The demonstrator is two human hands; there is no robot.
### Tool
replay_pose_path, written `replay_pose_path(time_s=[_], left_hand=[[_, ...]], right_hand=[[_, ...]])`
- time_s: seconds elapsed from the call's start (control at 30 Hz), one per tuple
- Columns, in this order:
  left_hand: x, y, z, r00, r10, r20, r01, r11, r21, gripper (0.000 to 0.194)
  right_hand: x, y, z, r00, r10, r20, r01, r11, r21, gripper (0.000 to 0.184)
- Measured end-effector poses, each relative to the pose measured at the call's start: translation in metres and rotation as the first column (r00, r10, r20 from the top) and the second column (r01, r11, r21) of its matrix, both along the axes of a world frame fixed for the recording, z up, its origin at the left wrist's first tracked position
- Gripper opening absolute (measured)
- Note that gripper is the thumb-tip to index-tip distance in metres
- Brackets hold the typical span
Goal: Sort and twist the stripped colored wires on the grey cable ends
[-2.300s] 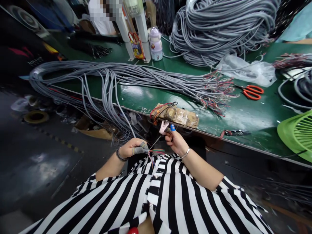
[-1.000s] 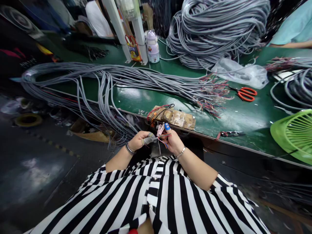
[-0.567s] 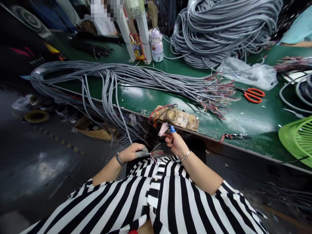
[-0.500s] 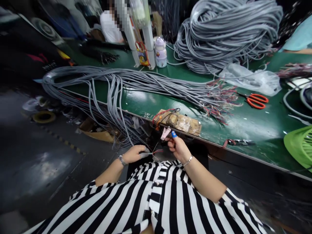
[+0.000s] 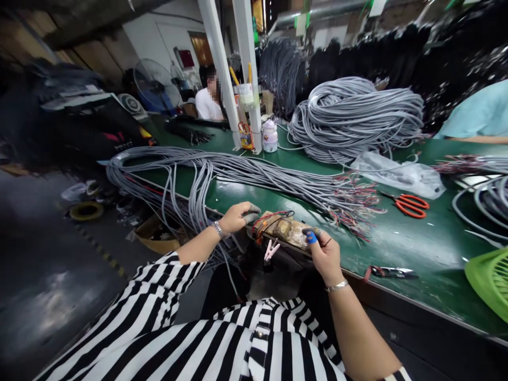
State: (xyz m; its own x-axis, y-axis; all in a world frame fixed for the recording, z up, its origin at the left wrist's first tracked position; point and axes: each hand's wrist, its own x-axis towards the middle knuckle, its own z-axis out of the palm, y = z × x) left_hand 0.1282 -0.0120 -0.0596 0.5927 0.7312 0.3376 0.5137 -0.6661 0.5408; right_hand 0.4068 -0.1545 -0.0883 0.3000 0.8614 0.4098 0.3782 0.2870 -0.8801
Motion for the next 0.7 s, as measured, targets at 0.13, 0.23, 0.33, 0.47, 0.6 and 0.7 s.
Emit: replay_pose_path(time_s=[0.13,0.23,0.33,0.47,0.6,0.7], left_hand=[[0.046,0.053,0.013,0.925,0.084,-0.37,-0.031,0.989,0.146,0.033],[0.074,0.079,0.017,0.857,0.139,-0.497,-0.053,0.982,0.183,0.046],[0.09,0.091,0.019,0.835,0.144,-0.531,-0.059,0.983,0.173,0.051],[0.095,0.087,0.028,0.798,0.052,-0.601,0.002,0.996,0.089,0.051],[0.084,0.08,0.048,0.93,-0.1,-0.354,0.125,0.991,0.048,0.037],[0.07,0.078,0.073,0.964,-0.032,0.262,0.009,0.996,0.089,0.039]], right_hand=[[0.003,0.005,-0.003,0.996,0.066,-0.055,-0.069,0.997,-0.044,0.03],[0.003,0.004,-0.005,0.99,0.096,-0.103,-0.101,0.994,-0.044,0.03],[0.003,0.003,-0.003,0.989,0.099,-0.112,-0.101,0.995,-0.013,0.028],[0.004,0.002,0.001,0.986,0.123,-0.115,-0.122,0.992,0.02,0.026],[0.004,0.001,0.002,0.982,0.14,-0.129,-0.137,0.99,0.036,0.025],[0.004,0.001,0.002,0.977,0.129,-0.168,-0.125,0.992,0.036,0.024]])
